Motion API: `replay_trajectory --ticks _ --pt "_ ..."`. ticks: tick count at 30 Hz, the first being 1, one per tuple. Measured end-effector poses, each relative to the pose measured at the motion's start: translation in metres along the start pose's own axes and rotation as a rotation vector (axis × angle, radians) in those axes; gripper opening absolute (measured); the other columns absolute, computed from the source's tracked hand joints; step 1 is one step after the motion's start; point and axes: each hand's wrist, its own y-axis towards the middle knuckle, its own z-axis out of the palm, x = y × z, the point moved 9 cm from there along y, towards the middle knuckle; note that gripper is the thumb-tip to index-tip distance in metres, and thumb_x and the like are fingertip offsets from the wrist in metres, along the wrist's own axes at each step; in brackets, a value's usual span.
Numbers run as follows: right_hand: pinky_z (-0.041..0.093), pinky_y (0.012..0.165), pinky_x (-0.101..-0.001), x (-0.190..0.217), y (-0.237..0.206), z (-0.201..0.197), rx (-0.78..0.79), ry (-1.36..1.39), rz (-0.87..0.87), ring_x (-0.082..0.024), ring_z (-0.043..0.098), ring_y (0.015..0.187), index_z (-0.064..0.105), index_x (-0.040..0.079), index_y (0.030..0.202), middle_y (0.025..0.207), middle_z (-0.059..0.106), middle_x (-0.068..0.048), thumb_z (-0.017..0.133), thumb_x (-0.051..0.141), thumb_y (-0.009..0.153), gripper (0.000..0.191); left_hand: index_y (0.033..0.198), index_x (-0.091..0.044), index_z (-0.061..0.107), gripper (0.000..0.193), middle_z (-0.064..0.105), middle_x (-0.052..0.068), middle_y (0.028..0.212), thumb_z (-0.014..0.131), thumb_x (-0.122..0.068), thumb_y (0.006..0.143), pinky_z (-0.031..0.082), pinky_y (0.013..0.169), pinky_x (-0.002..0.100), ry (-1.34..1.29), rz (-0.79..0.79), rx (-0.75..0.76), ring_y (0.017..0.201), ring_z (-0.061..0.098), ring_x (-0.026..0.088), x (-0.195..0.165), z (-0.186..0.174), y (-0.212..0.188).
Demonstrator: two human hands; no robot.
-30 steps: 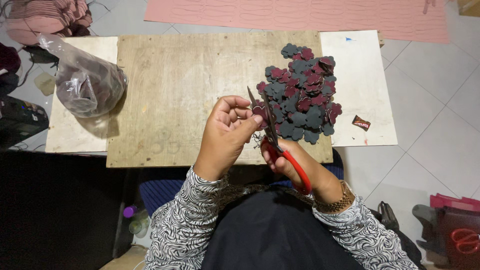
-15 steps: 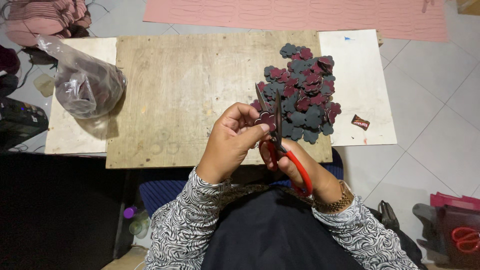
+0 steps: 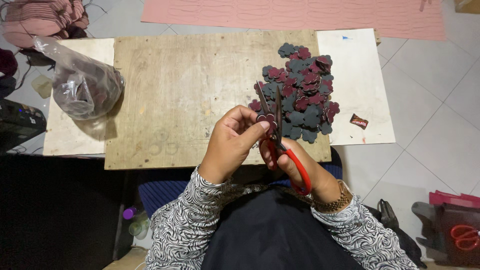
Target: The person takes flower-shaped foam pieces one at a time from a pile on the workbench and trims their edges with red-handled scissors, rotating each piece while cutting, then sets the trimmed piece aside. At the start they handle a plastic bag of pieces and spread them on the table.
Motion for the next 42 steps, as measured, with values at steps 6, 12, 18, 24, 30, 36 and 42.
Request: replay_trajectory --ticks 6,12,18,24,30,36,42 --pt "0.040 0.065 -0.0247 0.002 0.001 0.001 -0.001 -0.034 0.002 -0.009 0.045 0.073 0.050 0.009 0.089 0.080 0.048 0.002 0.043 0.090 0.088 0.081 0.095 -0.003 0.062 0.009 0.073 0.004 0.087 0.071 -0.007 0.096 0.056 0.075 0.025 0.075 -0.025 0.007 0.079 0.066 0.008 0.002 -0.001 0.001" --pt "0.040 0.063 -0.0243 -0.003 0.001 -0.001 -0.053 -0.054 0.021 -0.009 0.044 0.070 0.051 0.009 0.091 0.079 0.047 0.002 0.044 0.089 0.087 0.080 0.092 -0.003 0.063 0.009 0.073 0.005 0.088 0.071 -0.007 0.094 0.057 0.076 0.027 0.006 -0.028 0.002 0.080 0.068 0.010 0.006 -0.002 0.002" --pt "0.040 0.062 -0.0223 -0.008 0.006 0.004 -0.105 -0.087 -0.001 -0.007 0.044 0.070 0.053 0.009 0.093 0.078 0.048 0.003 0.042 0.086 0.091 0.078 0.089 -0.004 0.063 0.010 0.073 0.006 0.086 0.070 -0.007 0.095 0.058 0.078 0.028 0.007 -0.032 -0.025 0.081 0.069 0.011 0.006 -0.009 0.002" --pt "0.042 0.063 -0.0223 -0.009 0.006 0.005 -0.142 -0.051 -0.003 -0.007 0.046 0.071 0.052 0.008 0.095 0.081 0.047 0.003 0.045 0.082 0.093 0.074 0.089 -0.004 0.062 0.010 0.073 0.006 0.088 0.070 -0.006 0.095 0.057 0.078 0.028 -0.033 -0.028 -0.034 0.083 0.068 0.011 0.008 -0.009 0.005" --pt "0.041 0.062 -0.0216 -0.013 0.007 0.002 -0.144 0.000 0.024 -0.006 0.044 0.071 0.053 0.007 0.096 0.082 0.046 0.003 0.048 0.080 0.093 0.073 0.091 -0.004 0.062 0.009 0.073 0.006 0.090 0.069 -0.007 0.095 0.057 0.077 0.027 -0.057 -0.050 -0.035 0.083 0.068 0.011 0.011 -0.010 0.008" --pt "0.040 0.061 -0.0211 -0.014 0.006 0.002 -0.141 0.002 0.038 -0.005 0.043 0.069 0.053 0.008 0.094 0.080 0.046 0.004 0.049 0.080 0.093 0.072 0.091 -0.004 0.061 0.010 0.071 0.005 0.089 0.069 -0.008 0.096 0.055 0.075 0.027 -0.036 -0.054 -0.041 0.081 0.065 0.011 0.012 -0.013 0.008" --pt "0.039 0.060 -0.0206 -0.012 0.005 0.002 -0.127 0.008 0.037 -0.005 0.044 0.068 0.053 0.008 0.094 0.078 0.047 0.005 0.051 0.078 0.092 0.070 0.093 -0.005 0.062 0.008 0.070 0.003 0.089 0.068 -0.010 0.097 0.053 0.075 0.024 -0.040 -0.029 -0.048 0.082 0.063 0.008 0.010 -0.017 0.009"
